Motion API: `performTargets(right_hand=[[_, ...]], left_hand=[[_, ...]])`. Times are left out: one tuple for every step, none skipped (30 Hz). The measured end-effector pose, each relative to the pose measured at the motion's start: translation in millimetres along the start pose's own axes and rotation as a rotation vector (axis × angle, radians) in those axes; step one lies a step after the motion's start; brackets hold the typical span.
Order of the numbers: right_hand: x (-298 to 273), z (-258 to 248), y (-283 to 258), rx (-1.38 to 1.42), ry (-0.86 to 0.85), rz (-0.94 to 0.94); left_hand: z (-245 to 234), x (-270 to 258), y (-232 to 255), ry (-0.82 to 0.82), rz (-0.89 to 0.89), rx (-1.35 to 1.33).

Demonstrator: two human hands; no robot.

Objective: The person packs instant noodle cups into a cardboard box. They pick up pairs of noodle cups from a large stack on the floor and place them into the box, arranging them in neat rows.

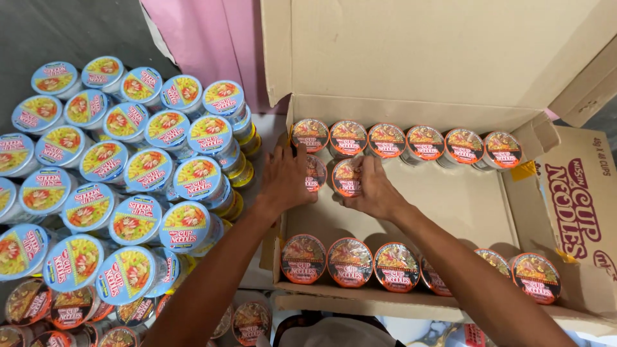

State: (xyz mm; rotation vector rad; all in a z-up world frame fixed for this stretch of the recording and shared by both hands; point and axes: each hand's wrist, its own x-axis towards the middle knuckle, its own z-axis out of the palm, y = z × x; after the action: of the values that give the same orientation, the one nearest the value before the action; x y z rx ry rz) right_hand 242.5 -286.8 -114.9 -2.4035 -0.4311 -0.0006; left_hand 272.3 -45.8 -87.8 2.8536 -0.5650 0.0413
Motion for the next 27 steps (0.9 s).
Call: performTargets(right_hand=[[-1,0,-2,0.001,-0.002,0.001],[-1,0,-4,-0.012,-0.011,0.002],[0,-1,-6,-0.026,-0.016,0.0],[1,0,-4,-0.026,-0.015,0.0],[0,2,-2,-0.009,-0.012,0.02],[-1,3,0,0.009,-0.009,0.041],[-1,6,4,0.01,-0.01,0.041],[-1,9,9,0.008,0.007,0.051],[-1,11,13,0.004,0.03,0.062],[-1,9,11,0.003,0.033,0.064],[0,8,8,0.007,0.031,0.074],[0,8,5,0.011,0.028,0.085],[0,7,3,0.012,0.028,0.087],[0,7,2,0.024,0.031,0.094],[-1,7,1,0.035,0.031,0.103],[-2,8,1,0.035,0.029,0.107],[1,7,0,0.047,0.04,0.085],[3,7,0,0.06,0.051,0.063],[3,9,1,0.06,0.047,0.063],[2,11,3,0.037,0.068,0.016],[3,13,6,0.013,0.092,-0.031],[3,13,5,0.012,0.09,-0.031],[4,13,5,0.015,0.089,-0.023],[4,14,5,0.018,0.089,-0.014],[5,14,4,0.019,0.088,-0.015],[5,13,4,0.038,0.079,0.001],[6,13,3,0.056,0.07,0.016]], left_hand=[[2,-1,0,-0.003,-0.001,-0.001],[4,-1,0,0.013,0.011,0.02],[4,0,0,0.033,0.025,0.043],[2,0,0,0.034,0.026,0.044],[-1,-1,2,0.022,0.031,0.046],[-3,-2,3,0.01,0.037,0.047],[5,-4,0,0.009,0.036,0.047],[13,-5,-3,0.108,0.061,0.055],[21,-4,-5,0.211,0.09,0.062],[23,-2,-6,0.212,0.094,0.062],[25,-2,-7,0.225,0.093,0.056],[27,-3,-8,0.238,0.091,0.05],[26,-2,-9,0.236,0.092,0.049],[26,-2,-11,0.244,0.106,0.042],[27,-2,-11,0.251,0.12,0.031],[26,-4,-10,0.248,0.12,0.028],[25,-3,-10,0.232,0.116,0.021],[23,-2,-10,0.217,0.112,0.014],[23,-3,-10,0.215,0.108,0.013],[23,-4,-10,0.242,0.121,0.017],[23,-4,-10,0.27,0.135,0.021],[23,-4,-10,0.27,0.133,0.02],[23,-5,-10,0.271,0.13,0.012],[23,-5,-10,0.272,0.127,0.005],[23,-5,-10,0.272,0.126,0.005],[23,-5,-10,0.258,0.127,0.015],[22,-4,-10,0.244,0.128,0.026]])
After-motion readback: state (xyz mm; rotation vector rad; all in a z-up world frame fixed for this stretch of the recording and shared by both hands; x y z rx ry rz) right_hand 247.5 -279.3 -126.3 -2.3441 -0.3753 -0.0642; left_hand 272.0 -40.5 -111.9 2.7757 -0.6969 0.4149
